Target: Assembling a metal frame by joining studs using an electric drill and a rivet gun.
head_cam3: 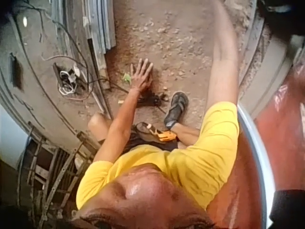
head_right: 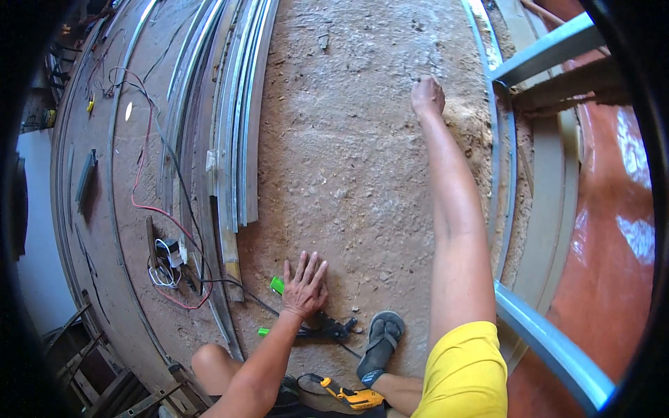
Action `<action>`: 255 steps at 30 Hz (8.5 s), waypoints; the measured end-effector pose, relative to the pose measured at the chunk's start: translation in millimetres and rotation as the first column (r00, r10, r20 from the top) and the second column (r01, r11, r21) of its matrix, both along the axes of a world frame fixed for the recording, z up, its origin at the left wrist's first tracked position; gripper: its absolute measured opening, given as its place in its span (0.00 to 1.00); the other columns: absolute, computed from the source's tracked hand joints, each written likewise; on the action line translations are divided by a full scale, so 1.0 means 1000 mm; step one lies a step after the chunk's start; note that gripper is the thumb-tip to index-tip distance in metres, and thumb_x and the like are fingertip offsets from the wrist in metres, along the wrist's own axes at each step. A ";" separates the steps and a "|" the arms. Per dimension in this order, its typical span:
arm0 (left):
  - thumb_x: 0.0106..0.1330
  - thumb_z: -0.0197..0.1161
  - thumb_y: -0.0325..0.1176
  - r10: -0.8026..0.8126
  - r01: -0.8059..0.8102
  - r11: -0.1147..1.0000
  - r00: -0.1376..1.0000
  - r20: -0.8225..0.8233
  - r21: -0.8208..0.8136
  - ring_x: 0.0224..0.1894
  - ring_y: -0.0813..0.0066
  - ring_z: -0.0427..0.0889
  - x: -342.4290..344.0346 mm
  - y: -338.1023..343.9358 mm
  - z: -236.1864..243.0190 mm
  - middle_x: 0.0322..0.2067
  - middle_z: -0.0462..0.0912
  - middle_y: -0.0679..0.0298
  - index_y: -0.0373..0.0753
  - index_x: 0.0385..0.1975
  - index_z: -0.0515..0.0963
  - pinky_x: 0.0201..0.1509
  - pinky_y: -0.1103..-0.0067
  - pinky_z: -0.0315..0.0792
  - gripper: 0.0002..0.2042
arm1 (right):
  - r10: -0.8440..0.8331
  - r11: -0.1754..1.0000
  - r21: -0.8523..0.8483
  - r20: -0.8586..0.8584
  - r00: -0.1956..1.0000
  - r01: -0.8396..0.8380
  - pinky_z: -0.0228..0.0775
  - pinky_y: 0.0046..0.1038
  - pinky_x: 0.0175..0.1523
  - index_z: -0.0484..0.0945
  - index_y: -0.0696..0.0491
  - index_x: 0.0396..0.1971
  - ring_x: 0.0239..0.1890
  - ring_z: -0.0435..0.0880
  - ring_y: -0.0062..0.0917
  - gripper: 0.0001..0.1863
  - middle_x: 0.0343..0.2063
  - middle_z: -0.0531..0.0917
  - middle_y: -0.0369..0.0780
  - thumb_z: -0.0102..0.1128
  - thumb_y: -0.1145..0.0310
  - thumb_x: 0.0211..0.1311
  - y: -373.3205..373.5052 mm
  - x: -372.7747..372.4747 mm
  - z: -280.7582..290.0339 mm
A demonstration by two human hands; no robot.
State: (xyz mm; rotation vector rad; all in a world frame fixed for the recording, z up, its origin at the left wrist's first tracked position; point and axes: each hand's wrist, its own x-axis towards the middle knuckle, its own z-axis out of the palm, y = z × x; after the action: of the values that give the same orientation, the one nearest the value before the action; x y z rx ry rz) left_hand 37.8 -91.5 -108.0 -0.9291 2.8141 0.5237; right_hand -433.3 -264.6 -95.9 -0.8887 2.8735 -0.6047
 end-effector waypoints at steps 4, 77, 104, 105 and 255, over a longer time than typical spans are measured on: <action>0.53 0.57 0.44 0.012 -0.013 0.995 1.000 0.007 0.095 0.68 0.62 0.50 -0.002 -0.002 0.006 0.65 0.55 0.65 0.56 0.61 0.61 0.65 0.49 0.40 0.31 | -0.017 0.991 0.133 -0.013 1.000 0.018 0.72 0.38 0.45 0.80 0.55 0.32 0.41 0.80 0.41 0.11 0.37 0.81 0.48 0.55 0.64 0.55 -0.021 -0.025 -0.018; 0.44 0.71 0.48 -0.495 0.461 0.867 0.842 0.215 0.188 0.69 0.51 0.35 0.025 0.102 0.039 0.68 0.37 0.62 0.54 0.67 0.35 0.62 0.42 0.34 0.54 | -0.774 0.633 -0.142 -0.128 0.620 0.761 0.69 0.23 0.43 0.77 0.61 0.31 0.36 0.79 0.26 0.04 0.31 0.80 0.42 0.57 0.81 0.54 0.738 0.642 0.388; 0.57 0.61 0.42 -0.691 0.673 0.674 0.720 0.062 -0.305 0.55 0.54 0.66 0.055 0.087 0.008 0.51 0.69 0.52 0.34 0.55 0.62 0.63 0.61 0.53 0.29 | -0.718 0.586 0.083 0.515 0.469 0.806 0.72 0.34 0.39 0.79 0.56 0.30 0.33 0.80 0.39 0.07 0.28 0.81 0.44 0.58 0.72 0.50 0.887 0.684 0.029; 0.58 0.60 0.42 -0.717 0.686 0.629 0.693 0.067 -0.365 0.53 0.53 0.68 0.053 0.091 0.008 0.50 0.69 0.51 0.33 0.54 0.62 0.60 0.62 0.56 0.28 | -0.708 0.659 0.136 0.444 0.549 0.740 0.72 0.36 0.39 0.79 0.56 0.31 0.33 0.80 0.41 0.07 0.29 0.81 0.44 0.56 0.73 0.51 0.891 0.685 0.029; 0.66 0.49 0.30 -0.218 -0.424 -0.433 0.906 0.364 0.795 0.51 0.56 0.75 0.135 0.525 0.033 0.51 0.71 0.53 0.37 0.56 0.60 0.38 0.66 0.80 0.19 | -0.060 -0.414 -0.381 0.918 0.393 0.827 0.77 0.29 0.45 0.74 0.56 0.34 0.41 0.81 0.30 0.05 0.37 0.81 0.42 0.57 0.77 0.57 0.904 0.550 -0.050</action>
State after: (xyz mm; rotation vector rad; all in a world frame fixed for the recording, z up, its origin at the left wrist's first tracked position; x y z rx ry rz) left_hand 172.9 433.8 -75.5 -0.5625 0.6751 2.0213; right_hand 116.8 639.5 -146.3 1.0816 1.3569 -2.6626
